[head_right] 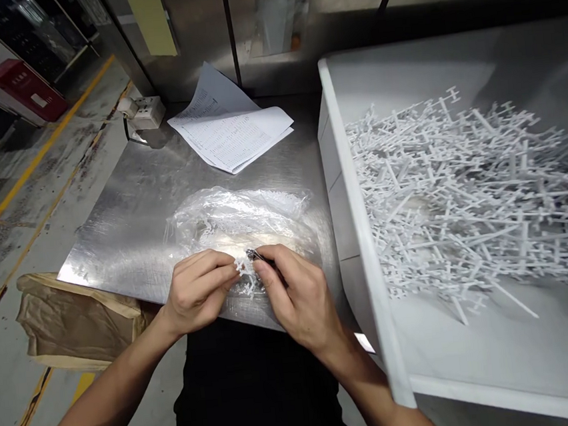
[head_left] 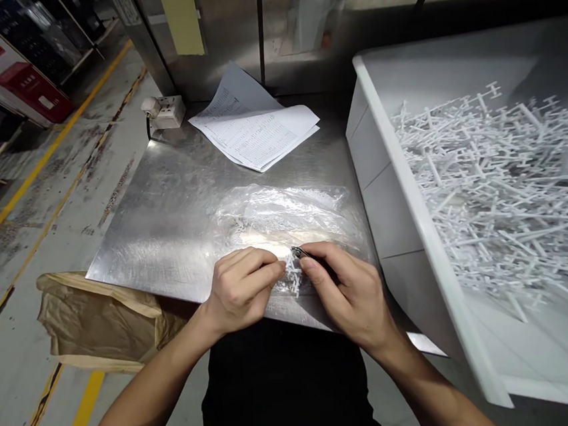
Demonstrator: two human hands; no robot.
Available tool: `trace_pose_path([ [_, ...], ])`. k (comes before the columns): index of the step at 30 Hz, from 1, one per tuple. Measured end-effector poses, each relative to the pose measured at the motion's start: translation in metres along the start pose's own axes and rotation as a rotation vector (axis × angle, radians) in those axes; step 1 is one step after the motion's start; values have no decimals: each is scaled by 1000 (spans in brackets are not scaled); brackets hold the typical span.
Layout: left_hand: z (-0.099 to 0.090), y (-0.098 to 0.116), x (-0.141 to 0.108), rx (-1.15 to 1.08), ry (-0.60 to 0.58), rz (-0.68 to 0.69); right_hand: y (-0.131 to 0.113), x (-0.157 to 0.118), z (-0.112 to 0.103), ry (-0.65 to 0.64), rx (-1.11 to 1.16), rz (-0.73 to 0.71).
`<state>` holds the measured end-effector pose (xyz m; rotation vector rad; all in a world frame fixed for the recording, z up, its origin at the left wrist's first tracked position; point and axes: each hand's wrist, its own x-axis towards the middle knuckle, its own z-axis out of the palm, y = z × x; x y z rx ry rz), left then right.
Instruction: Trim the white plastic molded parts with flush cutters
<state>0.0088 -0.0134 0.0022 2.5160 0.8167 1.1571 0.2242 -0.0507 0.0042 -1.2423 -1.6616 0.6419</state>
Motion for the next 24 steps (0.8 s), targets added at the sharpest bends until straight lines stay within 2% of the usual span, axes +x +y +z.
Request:
trace_pose_path([
  [16,4,1,-2,88,-27,-10,1,4,1,-34,11,120],
  [21,6,1,-5,175,7,31,3,4,4,-33,-9,128],
  [24,6,0,-5,163,22,7,2,3,4,-19,-2,129],
])
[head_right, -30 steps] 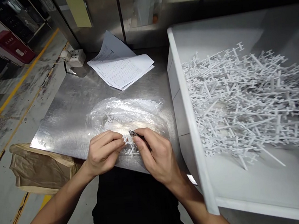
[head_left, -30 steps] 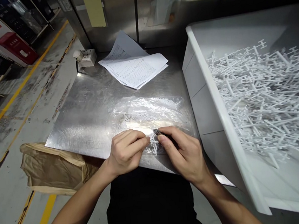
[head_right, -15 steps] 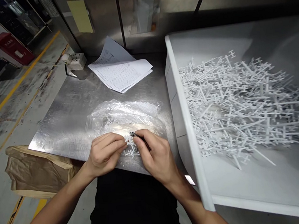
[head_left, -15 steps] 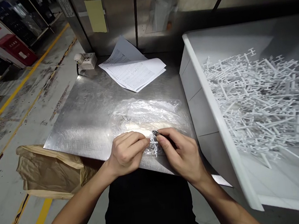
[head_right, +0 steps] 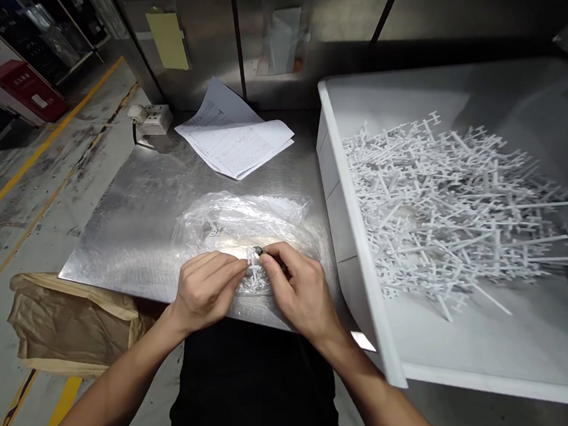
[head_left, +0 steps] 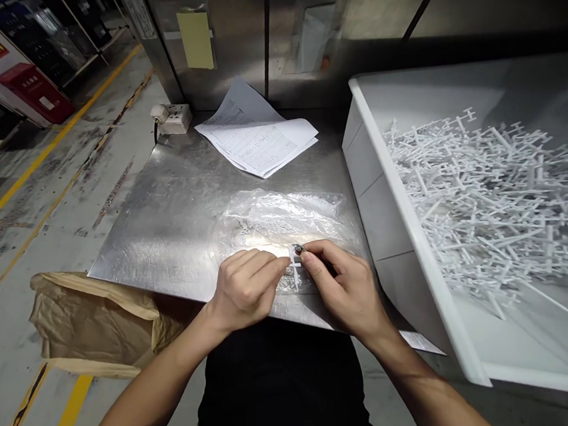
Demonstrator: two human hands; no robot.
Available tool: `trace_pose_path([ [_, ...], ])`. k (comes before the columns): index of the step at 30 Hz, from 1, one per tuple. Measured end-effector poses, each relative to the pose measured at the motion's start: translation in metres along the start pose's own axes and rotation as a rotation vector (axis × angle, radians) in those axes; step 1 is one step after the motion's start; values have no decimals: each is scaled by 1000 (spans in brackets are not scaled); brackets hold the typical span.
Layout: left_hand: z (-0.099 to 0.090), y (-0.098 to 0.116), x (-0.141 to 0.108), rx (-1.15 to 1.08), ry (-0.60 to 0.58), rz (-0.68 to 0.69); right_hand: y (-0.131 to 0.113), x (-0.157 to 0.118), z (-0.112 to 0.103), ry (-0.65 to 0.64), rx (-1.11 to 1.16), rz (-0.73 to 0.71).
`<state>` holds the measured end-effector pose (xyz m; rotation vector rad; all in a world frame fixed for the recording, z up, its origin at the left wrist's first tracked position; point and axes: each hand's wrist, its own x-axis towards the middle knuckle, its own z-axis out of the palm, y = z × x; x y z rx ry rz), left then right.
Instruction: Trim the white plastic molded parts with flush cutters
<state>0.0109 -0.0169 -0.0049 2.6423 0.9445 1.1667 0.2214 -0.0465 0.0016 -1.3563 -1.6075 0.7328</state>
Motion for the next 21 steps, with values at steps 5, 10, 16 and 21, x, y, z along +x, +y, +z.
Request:
trace_pose_path([
  [5,0,-1,-1,-3,27,-21,-1,-3,-2,22,11,-46],
  [10,0,0,0,61,15,6,-1,-5,-2,37,-33,-111],
  [16,0,1,1,79,12,22,-3,-4,-2,25,-6,-137],
  [21,-1,0,0,59,-7,19,-4,-5,-3,7,12,-176],
])
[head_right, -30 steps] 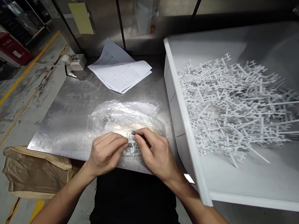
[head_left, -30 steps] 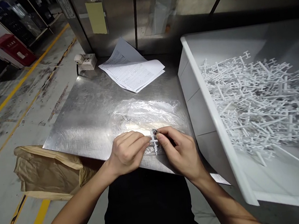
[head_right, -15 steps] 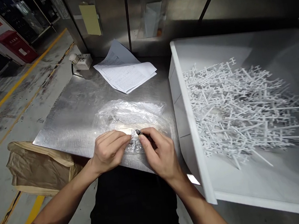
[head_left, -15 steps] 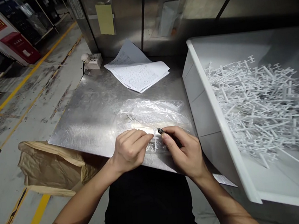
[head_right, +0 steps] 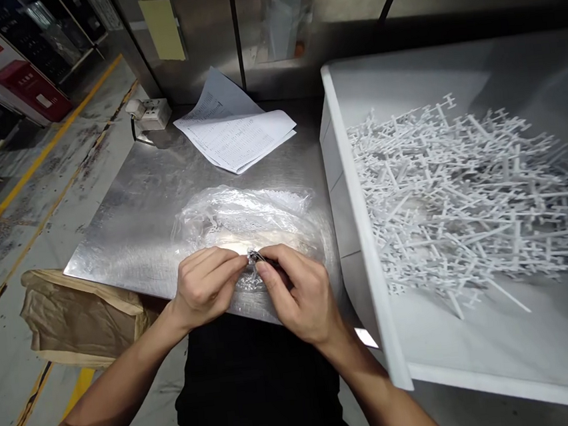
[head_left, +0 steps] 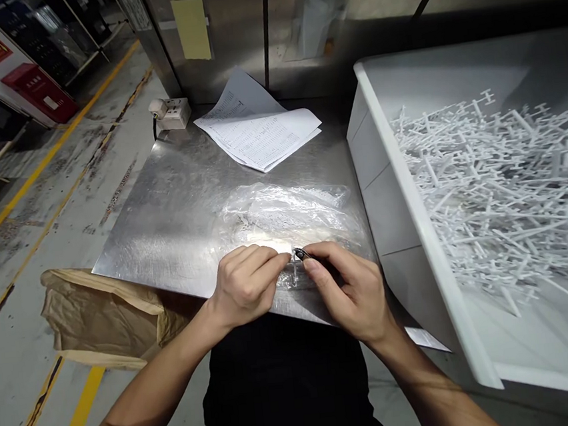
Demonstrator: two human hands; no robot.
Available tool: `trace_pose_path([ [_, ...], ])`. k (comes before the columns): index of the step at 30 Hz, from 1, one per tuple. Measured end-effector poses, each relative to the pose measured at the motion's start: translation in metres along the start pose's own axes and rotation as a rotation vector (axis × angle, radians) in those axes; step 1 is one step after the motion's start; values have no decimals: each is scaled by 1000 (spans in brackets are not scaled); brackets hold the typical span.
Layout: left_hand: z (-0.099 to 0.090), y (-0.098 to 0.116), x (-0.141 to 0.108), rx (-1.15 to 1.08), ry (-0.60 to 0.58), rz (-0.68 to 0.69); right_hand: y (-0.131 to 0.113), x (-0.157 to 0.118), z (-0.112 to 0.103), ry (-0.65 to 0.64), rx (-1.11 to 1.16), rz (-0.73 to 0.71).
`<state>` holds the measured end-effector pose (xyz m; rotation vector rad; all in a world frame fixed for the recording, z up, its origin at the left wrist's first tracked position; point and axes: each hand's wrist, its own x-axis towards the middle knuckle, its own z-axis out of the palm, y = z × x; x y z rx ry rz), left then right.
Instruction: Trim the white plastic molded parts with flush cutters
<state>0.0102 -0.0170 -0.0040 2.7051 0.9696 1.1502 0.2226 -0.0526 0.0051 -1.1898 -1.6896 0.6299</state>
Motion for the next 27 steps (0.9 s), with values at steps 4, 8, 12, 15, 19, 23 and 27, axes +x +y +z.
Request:
trace_pose_path([
  [4,0,0,0,3,-3,8,-1,-1,-1,-12,9,-22],
  [8,0,2,1,44,3,39,-1,0,-1,-7,7,-36],
  [12,1,5,3,118,3,86,-1,1,0,-8,9,-19],
  [15,2,6,3,167,35,120,-1,1,0,1,10,-20],
  [19,3,7,2,178,30,135,-1,1,0,1,10,-14],
  [23,3,6,2,172,30,140,0,1,0,-4,18,5],
  [27,4,7,1,172,7,152,1,2,0,-15,33,82],
])
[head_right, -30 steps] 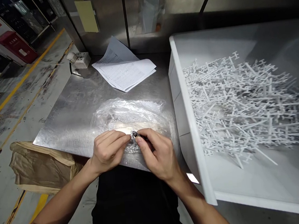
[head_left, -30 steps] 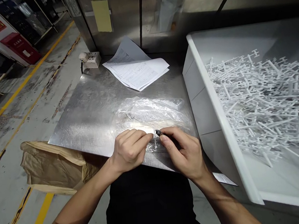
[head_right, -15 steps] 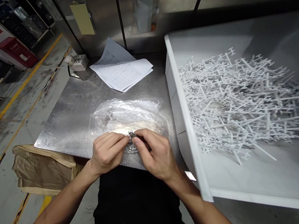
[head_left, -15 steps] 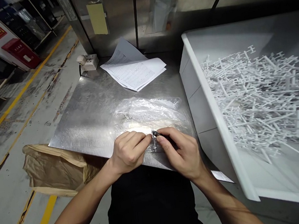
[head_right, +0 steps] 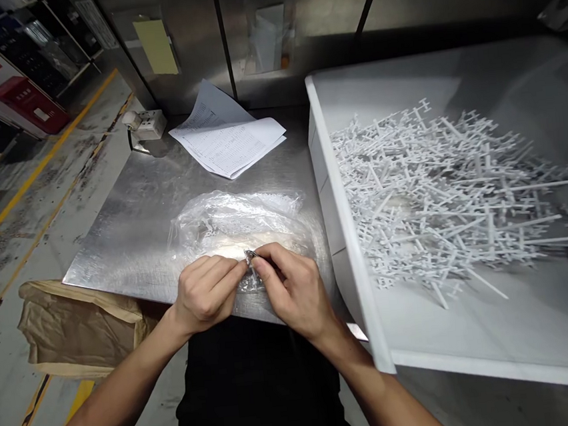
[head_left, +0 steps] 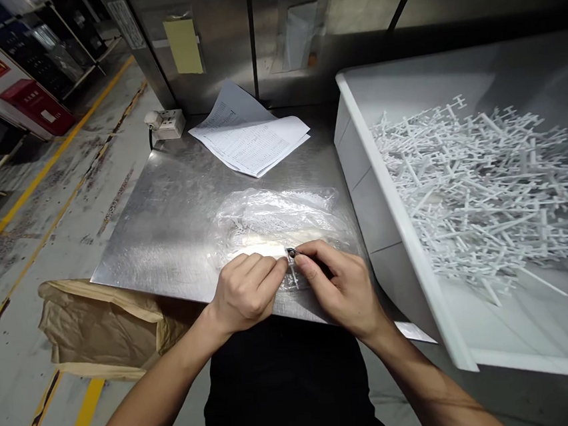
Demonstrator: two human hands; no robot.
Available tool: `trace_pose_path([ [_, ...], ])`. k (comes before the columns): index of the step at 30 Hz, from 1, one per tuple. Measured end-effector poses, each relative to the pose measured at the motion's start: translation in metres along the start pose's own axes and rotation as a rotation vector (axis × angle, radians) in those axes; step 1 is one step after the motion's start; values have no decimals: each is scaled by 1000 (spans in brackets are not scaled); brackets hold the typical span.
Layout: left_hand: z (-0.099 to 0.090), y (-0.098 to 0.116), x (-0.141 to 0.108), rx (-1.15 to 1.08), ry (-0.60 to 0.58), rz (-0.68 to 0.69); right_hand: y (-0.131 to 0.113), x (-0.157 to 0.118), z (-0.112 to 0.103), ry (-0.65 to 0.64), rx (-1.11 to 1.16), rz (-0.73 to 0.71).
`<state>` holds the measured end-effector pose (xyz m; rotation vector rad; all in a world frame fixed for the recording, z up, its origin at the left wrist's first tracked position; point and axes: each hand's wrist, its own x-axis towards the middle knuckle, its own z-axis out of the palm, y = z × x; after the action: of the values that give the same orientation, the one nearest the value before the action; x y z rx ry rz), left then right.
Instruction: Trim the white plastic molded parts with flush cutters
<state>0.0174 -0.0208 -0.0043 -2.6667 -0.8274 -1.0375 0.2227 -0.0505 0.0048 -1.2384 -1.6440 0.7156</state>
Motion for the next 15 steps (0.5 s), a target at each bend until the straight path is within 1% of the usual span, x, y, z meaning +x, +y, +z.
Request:
trace_pose_path([
  [4,1,0,-1,20,-26,13,1,2,0,-17,9,89],
  [9,0,0,-2,29,-41,10,3,3,1,-30,41,139],
  [13,-2,0,-1,6,-19,-6,4,2,0,-13,87,148],
  [15,-3,-1,0,-30,16,-45,5,0,-1,7,115,157],
])
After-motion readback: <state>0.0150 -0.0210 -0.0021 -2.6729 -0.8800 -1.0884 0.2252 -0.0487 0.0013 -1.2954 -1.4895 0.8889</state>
